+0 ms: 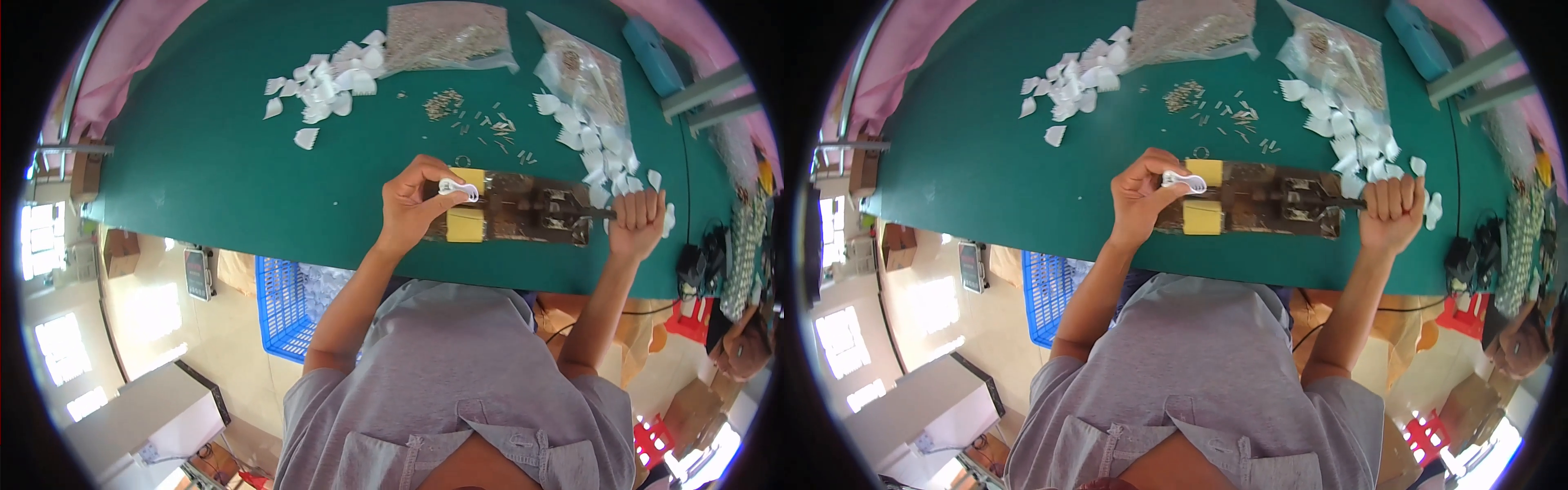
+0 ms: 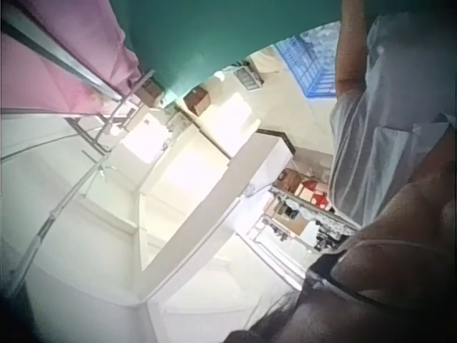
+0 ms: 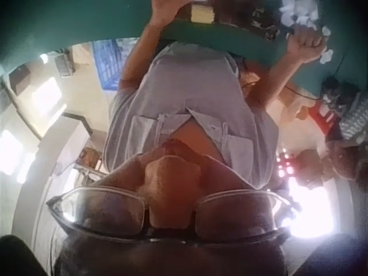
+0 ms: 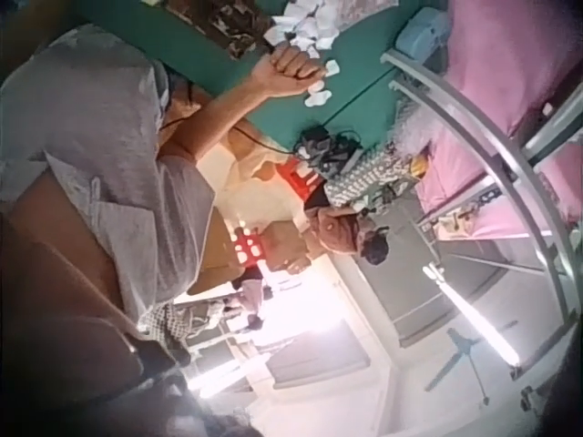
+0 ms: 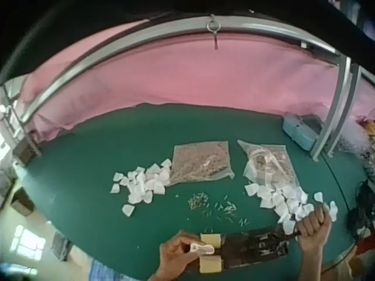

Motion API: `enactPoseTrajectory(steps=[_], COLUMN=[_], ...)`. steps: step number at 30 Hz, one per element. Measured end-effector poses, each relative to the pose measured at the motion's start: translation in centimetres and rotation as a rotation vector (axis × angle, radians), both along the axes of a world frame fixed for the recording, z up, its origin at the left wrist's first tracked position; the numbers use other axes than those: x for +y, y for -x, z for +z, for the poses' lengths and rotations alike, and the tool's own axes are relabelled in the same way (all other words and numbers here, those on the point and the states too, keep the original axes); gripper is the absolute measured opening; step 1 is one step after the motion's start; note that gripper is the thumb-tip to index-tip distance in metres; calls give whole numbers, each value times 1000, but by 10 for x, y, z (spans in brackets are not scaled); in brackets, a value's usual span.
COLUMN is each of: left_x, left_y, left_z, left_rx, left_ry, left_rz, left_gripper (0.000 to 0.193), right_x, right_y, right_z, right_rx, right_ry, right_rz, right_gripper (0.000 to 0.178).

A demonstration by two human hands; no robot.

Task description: Assembling small toy components using a manual press tool on a workbench.

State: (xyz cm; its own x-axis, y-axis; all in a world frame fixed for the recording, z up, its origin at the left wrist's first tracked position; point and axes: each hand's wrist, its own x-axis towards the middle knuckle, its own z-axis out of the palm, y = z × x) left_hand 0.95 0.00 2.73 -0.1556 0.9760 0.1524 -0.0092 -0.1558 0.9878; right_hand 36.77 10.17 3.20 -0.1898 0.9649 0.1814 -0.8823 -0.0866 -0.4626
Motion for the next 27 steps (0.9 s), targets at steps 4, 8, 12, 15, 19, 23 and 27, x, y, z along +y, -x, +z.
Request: enactPoseTrajectory(steps=[4, 8, 12, 15, 19, 23, 27], left_x=[-33, -98, -52, 1, 21, 15, -9], left_y=[64, 174, 214, 213, 230, 198, 131], left_z=[35, 54, -5, -28, -45, -13, 27], left_rx=[10, 291, 443, 714, 649, 578, 390], left_ry=[-232, 327, 265, 63, 101, 221, 302], left_rz=[-164, -297, 400, 575, 419, 430, 432], left_gripper=[23, 27, 31, 32, 22, 14, 11], right_x=[-1, 3, 1, -5, -14, -22, -2], right_y=[-8, -9, -23, -31, -19, 5, 28], right_z=[-8, -11, -14, -23, -28, -16, 22], right_rx=[76, 82, 50, -17, -211, -1300, -1915], right_ry=[38, 11, 47, 227, 383, 146, -537], right_rz=[41, 88, 69, -26, -252, -799, -787], right_gripper=[49, 48, 45, 40, 31, 17, 21])
